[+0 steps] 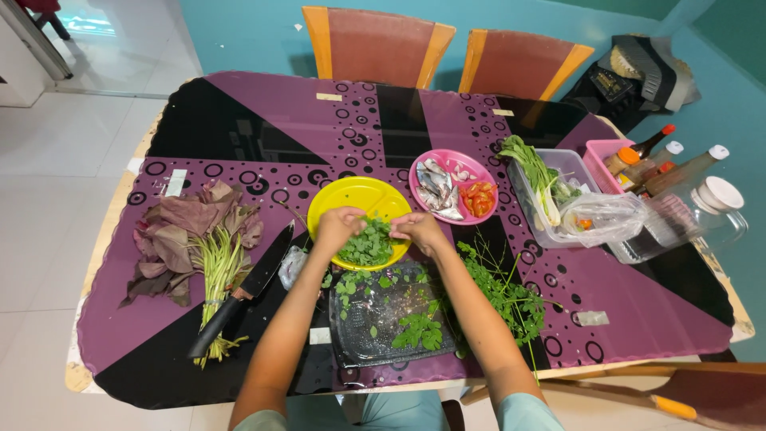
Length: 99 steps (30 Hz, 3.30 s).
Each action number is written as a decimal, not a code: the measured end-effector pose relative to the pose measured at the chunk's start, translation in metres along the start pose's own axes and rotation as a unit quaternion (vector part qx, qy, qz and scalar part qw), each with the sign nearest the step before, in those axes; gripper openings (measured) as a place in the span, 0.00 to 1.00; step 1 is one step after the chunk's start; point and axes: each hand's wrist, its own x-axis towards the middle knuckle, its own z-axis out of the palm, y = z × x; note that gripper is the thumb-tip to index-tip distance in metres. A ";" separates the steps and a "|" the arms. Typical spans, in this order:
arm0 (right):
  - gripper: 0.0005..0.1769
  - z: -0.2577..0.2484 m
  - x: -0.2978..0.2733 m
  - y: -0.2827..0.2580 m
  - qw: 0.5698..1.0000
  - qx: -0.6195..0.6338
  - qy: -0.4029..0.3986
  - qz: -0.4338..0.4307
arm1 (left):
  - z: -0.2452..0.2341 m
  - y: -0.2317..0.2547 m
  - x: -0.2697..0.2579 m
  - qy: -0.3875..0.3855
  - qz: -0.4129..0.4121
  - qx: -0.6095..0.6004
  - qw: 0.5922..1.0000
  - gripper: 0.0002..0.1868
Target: The person picks leaves off stems by hand, placing the leaves into a yellow plate and the stems onto a black tray. They then pick more leaves from a different bunch of greens, adding them to the yellow plate.
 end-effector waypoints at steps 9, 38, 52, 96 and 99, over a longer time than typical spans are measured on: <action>0.07 0.010 0.005 0.014 0.995 0.076 -0.065 -0.028 | 0.021 0.037 -0.017 -0.001 0.116 0.110 0.987 0.22; 0.13 0.025 0.019 0.023 0.915 -0.277 0.058 -0.287 | 0.013 0.070 -0.046 0.113 0.212 0.307 0.921 0.06; 0.26 -0.039 -0.113 -0.020 0.878 -0.365 0.151 -0.271 | 0.040 0.124 -0.079 0.212 0.303 0.347 0.862 0.15; 0.35 0.038 -0.042 0.044 0.986 0.111 -0.122 0.039 | -0.039 0.117 -0.064 -0.017 -0.020 -0.236 0.971 0.12; 0.46 0.048 -0.042 0.072 0.990 0.068 -0.082 0.089 | -0.043 0.116 -0.061 0.011 -0.025 -0.255 0.966 0.13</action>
